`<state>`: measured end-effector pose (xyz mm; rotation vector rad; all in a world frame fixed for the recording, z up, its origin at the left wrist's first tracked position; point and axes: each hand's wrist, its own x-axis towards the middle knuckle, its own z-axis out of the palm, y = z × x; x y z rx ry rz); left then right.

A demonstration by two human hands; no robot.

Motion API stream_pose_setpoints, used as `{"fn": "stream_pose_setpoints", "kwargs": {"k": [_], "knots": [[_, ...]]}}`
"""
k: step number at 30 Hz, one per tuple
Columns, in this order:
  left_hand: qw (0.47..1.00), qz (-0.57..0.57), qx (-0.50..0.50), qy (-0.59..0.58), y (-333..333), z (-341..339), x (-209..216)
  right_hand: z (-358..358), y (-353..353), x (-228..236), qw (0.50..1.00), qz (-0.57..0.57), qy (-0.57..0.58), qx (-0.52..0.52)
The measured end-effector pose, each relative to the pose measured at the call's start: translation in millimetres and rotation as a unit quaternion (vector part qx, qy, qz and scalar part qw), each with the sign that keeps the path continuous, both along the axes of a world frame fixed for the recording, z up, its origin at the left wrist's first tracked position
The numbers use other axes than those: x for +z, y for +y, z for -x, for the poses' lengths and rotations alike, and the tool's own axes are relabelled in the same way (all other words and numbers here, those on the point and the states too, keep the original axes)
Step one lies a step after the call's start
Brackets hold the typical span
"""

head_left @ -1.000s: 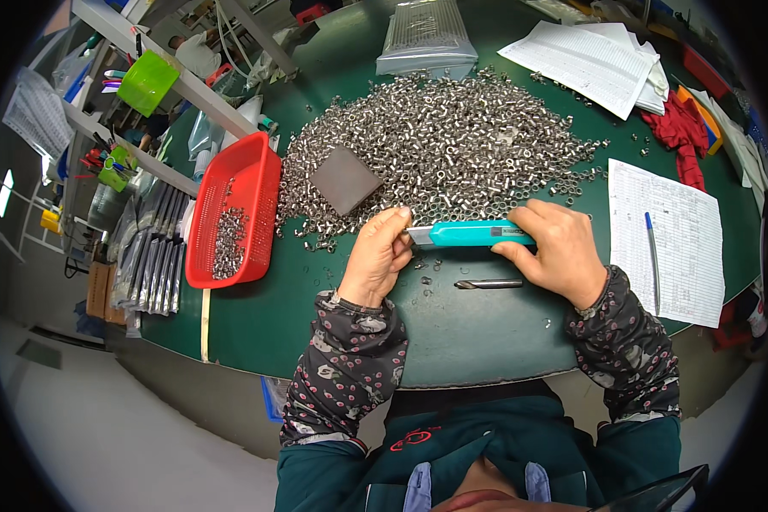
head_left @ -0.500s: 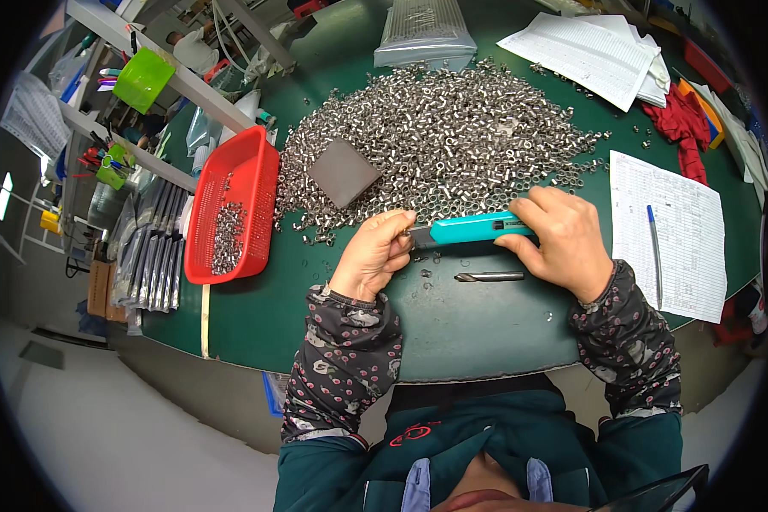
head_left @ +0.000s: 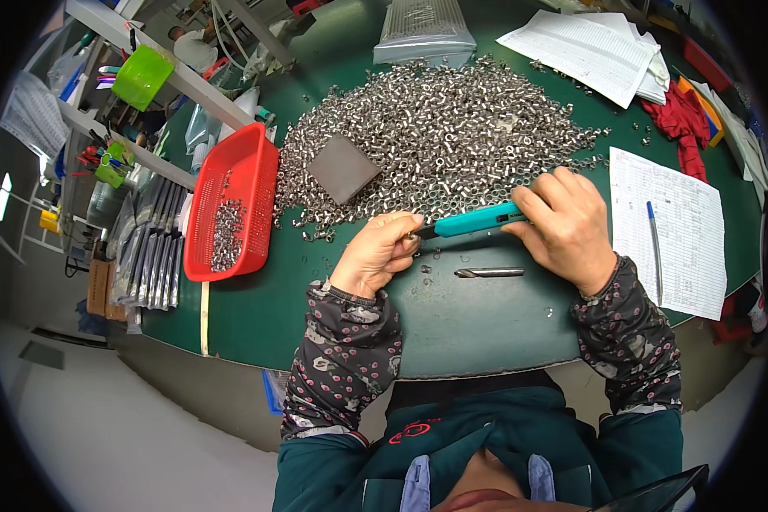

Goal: Deburring small metal components using a utility knife at a workbench.

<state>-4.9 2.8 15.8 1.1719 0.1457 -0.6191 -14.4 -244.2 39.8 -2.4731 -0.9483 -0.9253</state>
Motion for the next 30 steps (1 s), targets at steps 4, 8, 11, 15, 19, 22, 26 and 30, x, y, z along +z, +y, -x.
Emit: {"fn": "stream_pose_setpoints", "kwargs": {"k": [4, 8, 11, 15, 19, 22, 26, 30], "knots": [[0.999, -0.017, 0.015, -0.026, -1.4, -0.1, 0.0, -1.4, -0.8, 1.4, 0.999, -0.003, -0.036, 0.001], [0.991, 0.059, 0.063, -0.103, 1.4, -2.0, -5.4, -2.3, -1.2, -3.3, 0.996, -0.072, 0.036, -0.026], [0.98, 0.114, 0.079, -0.142, 1.2, -3.5, -6.9, -4.6, -1.4, -11.5, 0.989, -0.11, 0.089, -0.032], [0.971, 0.154, 0.071, -0.167, -0.5, -3.1, -8.2, -3.7, 0.4, -17.4, 0.975, -0.117, 0.187, -0.03], [0.97, 0.169, 0.073, -0.162, 0.7, -2.6, -8.4, -3.1, 1.6, -14.7, 0.957, -0.128, 0.26, -0.03], [0.969, 0.17, 0.068, -0.163, 1.7, -3.1, -10.3, -3.5, 2.2, -13.3, 0.943, -0.121, 0.31, -0.031], [0.969, 0.164, 0.061, -0.174, 1.4, -3.8, -10.9, -4.5, 2.3, -15.8, 0.934, -0.13, 0.332, -0.017], [0.969, 0.158, 0.054, -0.181, -0.5, -3.6, -11.0, -5.0, 0.3, -14.9, 0.919, -0.121, 0.374, -0.015]]}}
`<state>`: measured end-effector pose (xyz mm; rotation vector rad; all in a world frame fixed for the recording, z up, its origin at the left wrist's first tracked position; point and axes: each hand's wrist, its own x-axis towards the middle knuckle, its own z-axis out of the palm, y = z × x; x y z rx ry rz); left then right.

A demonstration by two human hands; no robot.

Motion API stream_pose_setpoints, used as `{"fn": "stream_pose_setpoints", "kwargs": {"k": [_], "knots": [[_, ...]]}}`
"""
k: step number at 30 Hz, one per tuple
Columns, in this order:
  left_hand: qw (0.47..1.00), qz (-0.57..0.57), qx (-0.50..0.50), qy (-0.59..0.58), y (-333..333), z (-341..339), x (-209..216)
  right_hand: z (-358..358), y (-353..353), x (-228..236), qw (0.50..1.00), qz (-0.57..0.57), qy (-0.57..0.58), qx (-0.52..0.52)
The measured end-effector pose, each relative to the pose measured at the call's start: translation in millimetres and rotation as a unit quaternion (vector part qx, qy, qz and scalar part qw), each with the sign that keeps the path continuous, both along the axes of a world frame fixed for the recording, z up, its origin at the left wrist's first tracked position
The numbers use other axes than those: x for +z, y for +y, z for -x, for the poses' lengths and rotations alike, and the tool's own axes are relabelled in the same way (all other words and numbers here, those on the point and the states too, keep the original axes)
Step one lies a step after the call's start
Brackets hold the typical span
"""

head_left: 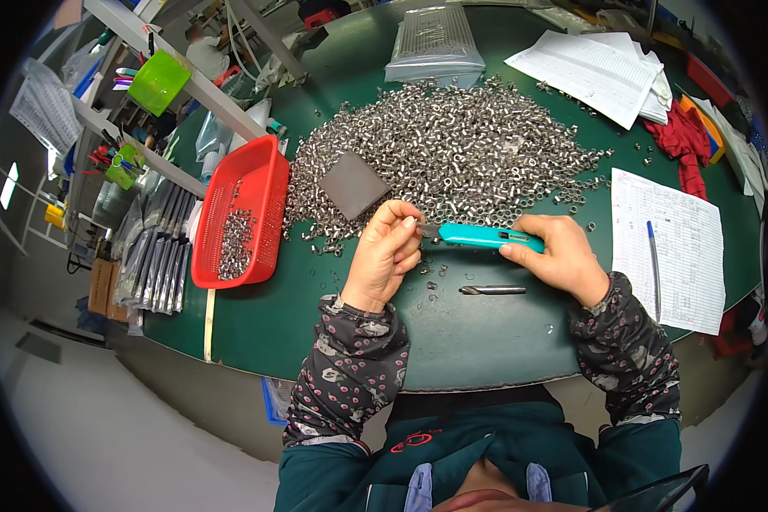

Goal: Deburring small metal components using a utility knife at a workbench.

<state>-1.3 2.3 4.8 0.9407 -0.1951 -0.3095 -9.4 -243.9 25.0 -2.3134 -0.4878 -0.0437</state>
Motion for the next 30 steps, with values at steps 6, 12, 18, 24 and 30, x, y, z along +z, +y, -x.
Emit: {"fn": "stream_pose_setpoints", "kwargs": {"k": [6, 12, 18, 24, 30], "knots": [[1.0, 0.001, 0.0, 0.004, 1.5, 1.3, -2.9, -0.2, 1.1, -3.0, 1.0, 0.007, -0.021, -0.005], [0.999, -0.003, 0.028, 0.036, 0.1, 2.2, -2.0, 3.3, 3.5, -2.7, 0.993, 0.027, -0.11, -0.027], [0.998, 0.001, 0.037, 0.055, 0.5, 2.5, -1.0, 5.4, 5.1, -1.7, 0.978, 0.04, -0.204, -0.031], [0.994, 0.049, 0.024, 0.091, -1.8, 2.1, -1.1, 3.0, 3.3, -0.5, 0.957, 0.025, -0.286, -0.032], [0.992, 0.058, 0.03, 0.108, 0.1, 2.1, -2.1, 1.9, 3.0, -1.7, 0.961, 0.012, -0.272, -0.056]]}}
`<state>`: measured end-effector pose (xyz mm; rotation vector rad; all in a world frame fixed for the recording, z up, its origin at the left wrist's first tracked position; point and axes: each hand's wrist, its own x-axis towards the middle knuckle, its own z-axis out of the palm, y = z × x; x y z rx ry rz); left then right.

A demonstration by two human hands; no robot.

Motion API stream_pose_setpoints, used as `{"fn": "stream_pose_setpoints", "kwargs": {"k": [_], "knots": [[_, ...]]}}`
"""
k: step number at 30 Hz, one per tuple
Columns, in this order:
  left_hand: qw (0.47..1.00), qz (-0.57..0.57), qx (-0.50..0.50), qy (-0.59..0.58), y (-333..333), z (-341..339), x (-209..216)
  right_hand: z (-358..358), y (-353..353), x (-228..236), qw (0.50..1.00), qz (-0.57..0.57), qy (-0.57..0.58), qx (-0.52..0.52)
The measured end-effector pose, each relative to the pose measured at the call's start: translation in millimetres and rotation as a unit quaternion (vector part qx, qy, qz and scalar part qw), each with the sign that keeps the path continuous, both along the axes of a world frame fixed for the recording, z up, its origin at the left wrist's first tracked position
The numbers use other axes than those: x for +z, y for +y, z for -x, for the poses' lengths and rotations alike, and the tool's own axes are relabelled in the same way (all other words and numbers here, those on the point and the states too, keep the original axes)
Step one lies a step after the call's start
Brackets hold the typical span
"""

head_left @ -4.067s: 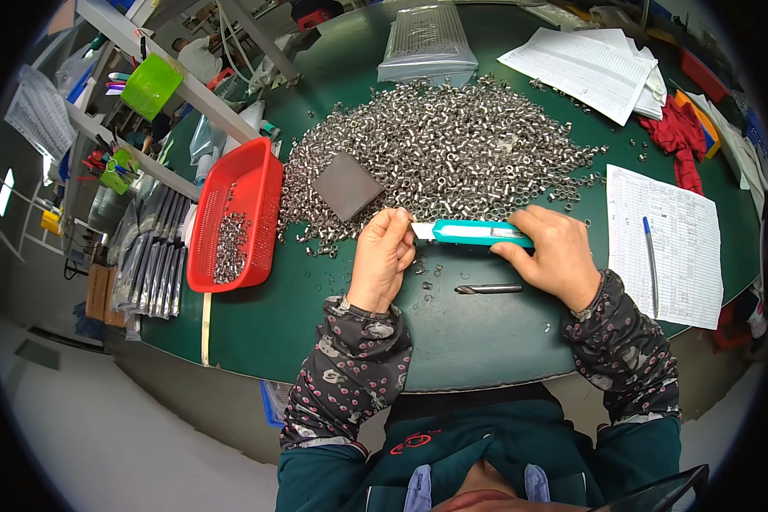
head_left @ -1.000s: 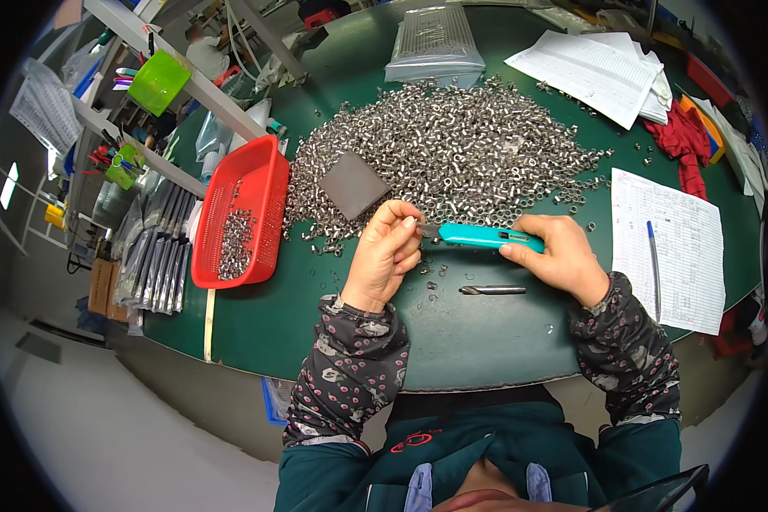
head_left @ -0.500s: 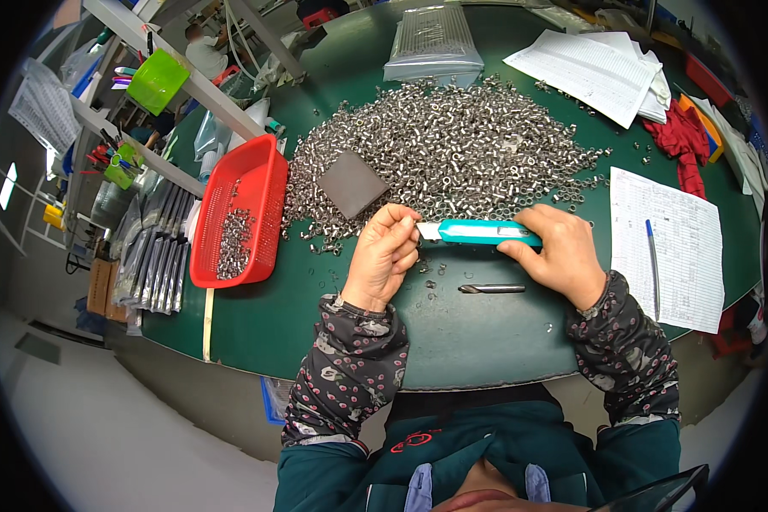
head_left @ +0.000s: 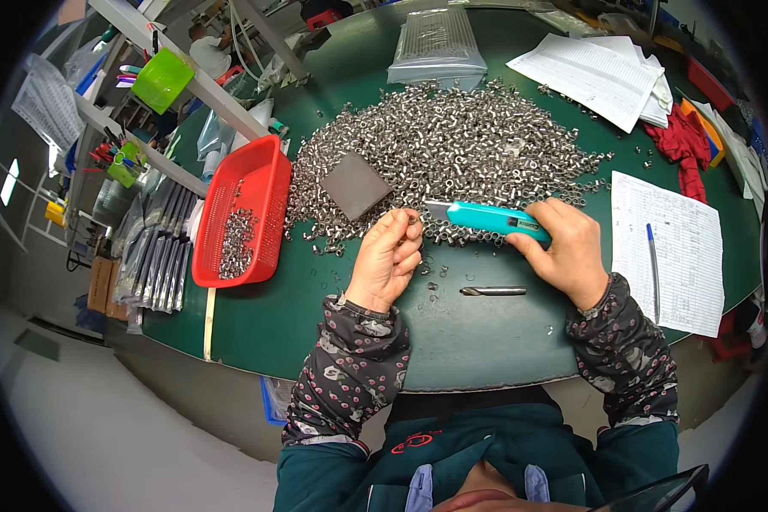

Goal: Deburring small metal components using a utility knife at a workbench.

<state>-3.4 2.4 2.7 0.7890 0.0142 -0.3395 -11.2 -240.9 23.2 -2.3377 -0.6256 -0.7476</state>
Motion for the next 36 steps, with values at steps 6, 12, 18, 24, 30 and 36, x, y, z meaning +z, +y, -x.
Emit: {"fn": "stream_pose_setpoints", "kwargs": {"k": [6, 12, 18, 24, 30, 36], "knots": [[1.0, -0.019, 0.007, -0.001, -0.2, -0.3, -0.7, -0.8, -1.1, -1.4, 1.0, 0.006, 0.011, 0.004], [0.999, -0.034, 0.01, -0.028, -1.7, -1.1, 1.1, -0.8, -0.7, -1.7, 1.0, 0.007, 0.02, 0.011], [0.998, -0.05, 0.01, -0.047, -1.3, -2.1, -1.4, 0.4, -0.3, -0.4, 0.998, 0.005, 0.062, 0.022], [0.996, -0.069, 0.029, -0.057, -2.7, -0.7, 0.2, 1.2, 0.7, 1.8, 0.992, 0.021, 0.123, 0.026], [0.992, -0.104, 0.038, -0.065, -5.1, 0.9, 0.1, 0.4, -0.1, 0.1, 0.986, 0.017, 0.159, 0.044], [0.994, -0.093, 0.037, -0.032, -2.3, -0.3, -0.7, 0.8, 0.1, 4.6, 0.989, -0.023, 0.14, 0.027]]}}
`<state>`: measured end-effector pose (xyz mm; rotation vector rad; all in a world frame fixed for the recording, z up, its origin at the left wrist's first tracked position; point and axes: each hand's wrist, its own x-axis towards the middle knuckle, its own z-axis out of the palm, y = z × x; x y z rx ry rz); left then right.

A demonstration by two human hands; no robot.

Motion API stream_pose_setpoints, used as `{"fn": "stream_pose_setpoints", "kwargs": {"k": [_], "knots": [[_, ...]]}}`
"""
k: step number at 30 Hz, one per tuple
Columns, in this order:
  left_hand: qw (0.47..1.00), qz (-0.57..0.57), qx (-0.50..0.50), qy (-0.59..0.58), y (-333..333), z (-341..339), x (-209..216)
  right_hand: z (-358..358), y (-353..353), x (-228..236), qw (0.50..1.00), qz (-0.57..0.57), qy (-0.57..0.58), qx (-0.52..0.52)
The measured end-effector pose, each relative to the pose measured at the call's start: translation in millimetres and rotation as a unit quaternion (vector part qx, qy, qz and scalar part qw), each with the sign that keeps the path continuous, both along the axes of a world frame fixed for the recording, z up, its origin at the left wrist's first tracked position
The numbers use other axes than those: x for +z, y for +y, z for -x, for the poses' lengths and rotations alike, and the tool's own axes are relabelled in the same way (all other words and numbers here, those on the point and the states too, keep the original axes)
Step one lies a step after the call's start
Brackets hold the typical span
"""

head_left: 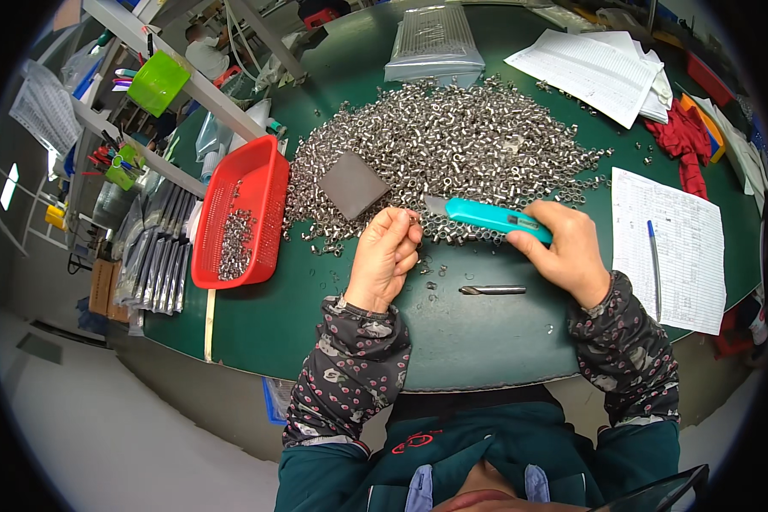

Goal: Deburring small metal components using a utility knife at a workbench.

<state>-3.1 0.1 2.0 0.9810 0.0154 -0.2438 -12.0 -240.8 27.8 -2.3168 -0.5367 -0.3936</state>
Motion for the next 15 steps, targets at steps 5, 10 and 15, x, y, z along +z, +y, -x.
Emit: {"fn": "stream_pose_setpoints", "kwargs": {"k": [5, 10, 15], "knots": [[1.0, -0.004, 0.01, 0.014, -3.5, 1.3, 3.8, -3.2, -3.3, -3.6, 0.999, -0.018, 0.0, -0.028], [1.0, -0.002, 0.001, -0.016, -0.1, 0.2, -0.2, -3.9, -3.1, -3.8, 0.999, -0.014, 0.002, -0.038], [1.0, -0.018, 0.011, 0.014, -2.6, 1.0, 5.2, -4.3, -3.2, -4.7, 0.999, -0.011, -0.003, -0.042]]}}
